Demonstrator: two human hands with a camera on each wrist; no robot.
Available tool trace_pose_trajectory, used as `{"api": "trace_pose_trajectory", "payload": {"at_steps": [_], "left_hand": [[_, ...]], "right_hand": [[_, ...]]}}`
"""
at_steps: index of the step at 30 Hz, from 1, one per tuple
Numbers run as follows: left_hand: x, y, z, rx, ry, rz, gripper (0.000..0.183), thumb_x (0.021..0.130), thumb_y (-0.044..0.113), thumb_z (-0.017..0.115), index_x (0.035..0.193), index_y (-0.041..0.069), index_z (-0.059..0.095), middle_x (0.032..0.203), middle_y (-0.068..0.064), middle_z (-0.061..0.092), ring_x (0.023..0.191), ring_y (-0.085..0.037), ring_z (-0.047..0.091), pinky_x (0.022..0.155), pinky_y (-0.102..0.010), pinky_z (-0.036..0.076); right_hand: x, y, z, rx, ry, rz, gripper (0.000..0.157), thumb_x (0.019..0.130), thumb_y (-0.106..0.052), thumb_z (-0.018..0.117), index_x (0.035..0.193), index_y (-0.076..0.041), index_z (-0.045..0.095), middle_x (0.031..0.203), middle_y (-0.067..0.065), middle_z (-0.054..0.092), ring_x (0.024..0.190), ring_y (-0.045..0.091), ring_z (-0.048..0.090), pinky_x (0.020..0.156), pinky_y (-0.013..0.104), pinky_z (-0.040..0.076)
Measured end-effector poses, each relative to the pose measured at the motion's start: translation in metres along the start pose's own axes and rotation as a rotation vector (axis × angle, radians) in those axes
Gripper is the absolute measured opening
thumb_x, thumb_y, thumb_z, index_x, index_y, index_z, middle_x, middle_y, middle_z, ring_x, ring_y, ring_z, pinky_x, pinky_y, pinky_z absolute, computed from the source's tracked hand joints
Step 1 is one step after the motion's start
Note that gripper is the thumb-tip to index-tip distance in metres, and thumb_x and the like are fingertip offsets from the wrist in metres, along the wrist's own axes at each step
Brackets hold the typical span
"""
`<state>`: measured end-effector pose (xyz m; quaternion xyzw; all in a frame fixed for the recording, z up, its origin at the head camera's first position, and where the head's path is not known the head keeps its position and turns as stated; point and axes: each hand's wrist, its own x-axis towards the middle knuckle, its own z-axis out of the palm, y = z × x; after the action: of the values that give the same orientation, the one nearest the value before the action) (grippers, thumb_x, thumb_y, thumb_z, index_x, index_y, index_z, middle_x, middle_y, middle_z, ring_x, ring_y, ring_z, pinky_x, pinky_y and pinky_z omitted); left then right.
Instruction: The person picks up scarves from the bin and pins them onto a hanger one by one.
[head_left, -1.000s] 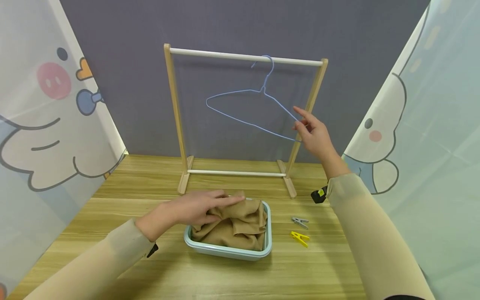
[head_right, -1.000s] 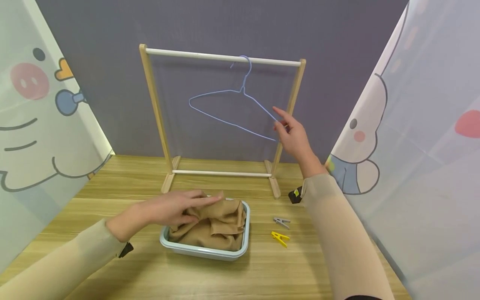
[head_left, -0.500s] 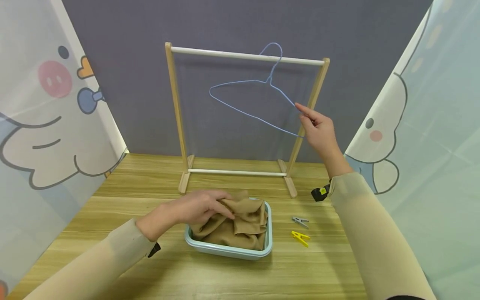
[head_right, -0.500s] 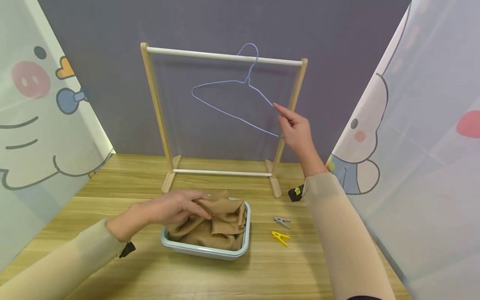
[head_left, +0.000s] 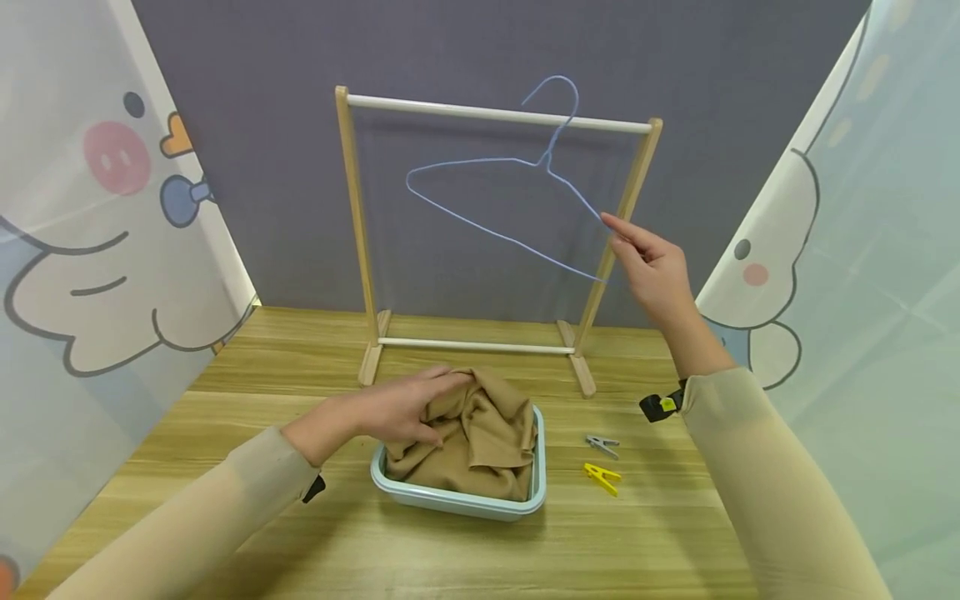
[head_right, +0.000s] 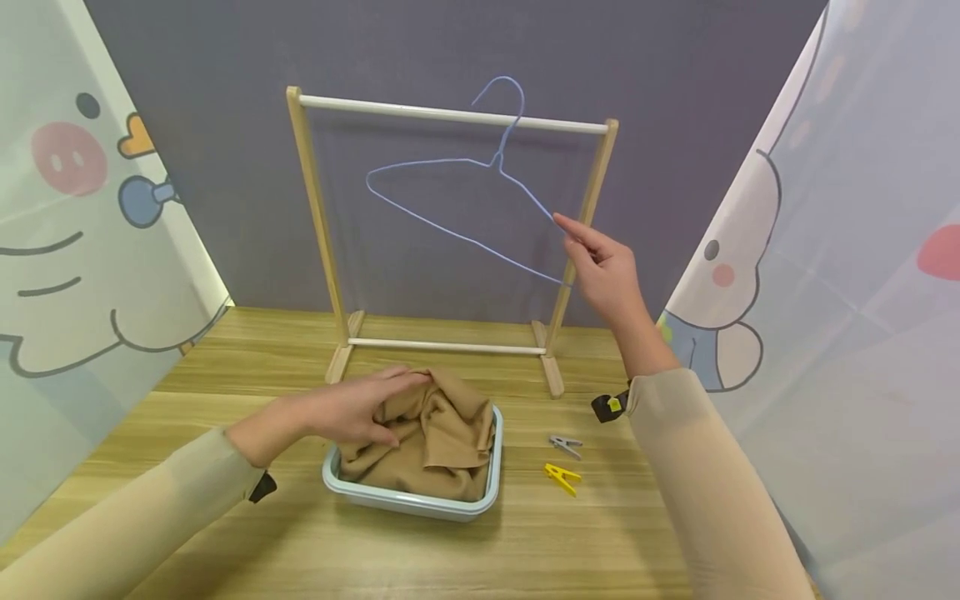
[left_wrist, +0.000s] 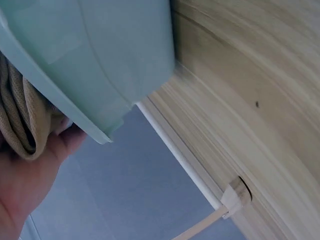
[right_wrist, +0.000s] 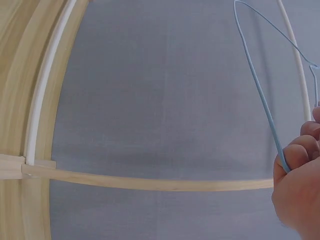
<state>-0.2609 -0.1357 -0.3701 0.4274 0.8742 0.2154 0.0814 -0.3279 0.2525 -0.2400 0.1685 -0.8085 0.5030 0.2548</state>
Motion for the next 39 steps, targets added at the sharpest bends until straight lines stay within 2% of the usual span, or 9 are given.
{"api": "trace_pose_trajectory", "payload": {"at_steps": [4, 8, 12, 15, 19, 28, 31, 35, 39], "left_hand": [[0.003, -0.001, 0.000, -0.089, 0.014, -0.083, 0.103, 0.095, 0.020, 0.089, 0.174, 0.007, 0.025, 0.175, -0.023, 0.032, 0.157, -0.044, 0.043, 0.128, -0.060, 0.041], [0.007, -0.005, 0.000, -0.143, 0.073, -0.077, 0.081, 0.099, 0.012, 0.081, 0.167, 0.002, 0.038, 0.168, -0.025, 0.045, 0.153, -0.044, 0.048, 0.127, -0.061, 0.042], [0.010, -0.010, 0.000, -0.114, 0.149, -0.008, 0.053, 0.104, 0.002, 0.066, 0.156, -0.001, 0.054, 0.156, -0.022, 0.060, 0.147, -0.040, 0.057, 0.122, -0.057, 0.049], [0.011, -0.014, 0.001, -0.098, 0.196, 0.048, 0.043, 0.106, 0.000, 0.060, 0.150, 0.001, 0.062, 0.151, -0.018, 0.066, 0.143, -0.037, 0.062, 0.119, -0.054, 0.053], [0.012, -0.017, 0.003, -0.099, 0.235, 0.092, 0.036, 0.111, 0.005, 0.058, 0.145, 0.007, 0.069, 0.147, -0.013, 0.071, 0.140, -0.034, 0.066, 0.116, -0.052, 0.055], [0.015, -0.017, 0.005, -0.173, 0.308, 0.086, 0.031, 0.114, 0.011, 0.059, 0.141, 0.015, 0.073, 0.141, -0.003, 0.075, 0.111, -0.013, 0.069, 0.102, -0.040, 0.059], [0.019, -0.016, 0.003, -0.218, 0.346, 0.098, 0.033, 0.114, 0.009, 0.057, 0.143, 0.017, 0.071, 0.144, -0.002, 0.073, 0.122, -0.011, 0.068, 0.109, -0.036, 0.058], [0.024, -0.012, -0.001, -0.306, 0.379, 0.127, 0.035, 0.112, -0.001, 0.052, 0.138, 0.014, 0.072, 0.141, -0.004, 0.074, 0.137, -0.021, 0.065, 0.118, -0.039, 0.053], [0.024, -0.005, -0.005, -0.376, 0.344, 0.116, 0.031, 0.111, 0.000, 0.052, 0.129, 0.012, 0.075, 0.135, -0.005, 0.075, 0.133, -0.024, 0.067, 0.113, -0.036, 0.056]], "right_hand": [[-0.013, -0.002, -0.002, 0.004, -0.054, 0.031, 0.036, 0.113, -0.034, 0.063, 0.148, -0.031, 0.072, 0.107, -0.025, 0.069, 0.046, 0.008, 0.025, 0.048, 0.028, 0.030], [-0.027, 0.000, -0.006, -0.018, -0.146, 0.087, 0.039, 0.114, -0.037, 0.061, 0.152, -0.032, 0.068, 0.114, -0.018, 0.068, 0.047, 0.011, 0.024, 0.052, 0.033, 0.033], [-0.037, 0.006, -0.007, -0.018, -0.226, 0.112, 0.042, 0.115, -0.035, 0.059, 0.155, -0.029, 0.065, 0.101, -0.014, 0.065, 0.047, 0.013, 0.023, 0.048, 0.037, 0.030], [-0.043, 0.011, -0.006, 0.020, -0.266, 0.126, 0.042, 0.115, -0.034, 0.060, 0.156, -0.024, 0.065, 0.069, -0.011, 0.046, 0.045, 0.014, 0.023, 0.043, 0.036, 0.026], [-0.050, 0.016, -0.006, 0.050, -0.312, 0.154, 0.044, 0.115, -0.036, 0.059, 0.156, -0.023, 0.064, 0.057, -0.010, 0.032, 0.046, 0.016, 0.023, 0.044, 0.037, 0.027], [-0.059, 0.022, -0.002, 0.115, -0.332, 0.164, 0.043, 0.115, -0.033, 0.060, 0.156, -0.020, 0.065, 0.057, -0.010, 0.032, 0.048, 0.016, 0.023, 0.045, 0.038, 0.026], [-0.061, 0.023, -0.001, 0.129, -0.341, 0.153, 0.044, 0.116, -0.032, 0.058, 0.157, -0.015, 0.063, 0.057, -0.009, 0.033, 0.047, 0.016, 0.023, 0.044, 0.039, 0.026], [-0.063, 0.026, 0.000, 0.148, -0.352, 0.142, 0.045, 0.117, -0.028, 0.056, 0.158, -0.011, 0.061, 0.058, -0.009, 0.033, 0.048, 0.016, 0.023, 0.044, 0.039, 0.024], [-0.065, 0.027, 0.001, 0.162, -0.357, 0.146, 0.044, 0.117, -0.027, 0.056, 0.158, -0.011, 0.060, 0.058, -0.009, 0.032, 0.049, 0.017, 0.022, 0.045, 0.039, 0.023]]}}
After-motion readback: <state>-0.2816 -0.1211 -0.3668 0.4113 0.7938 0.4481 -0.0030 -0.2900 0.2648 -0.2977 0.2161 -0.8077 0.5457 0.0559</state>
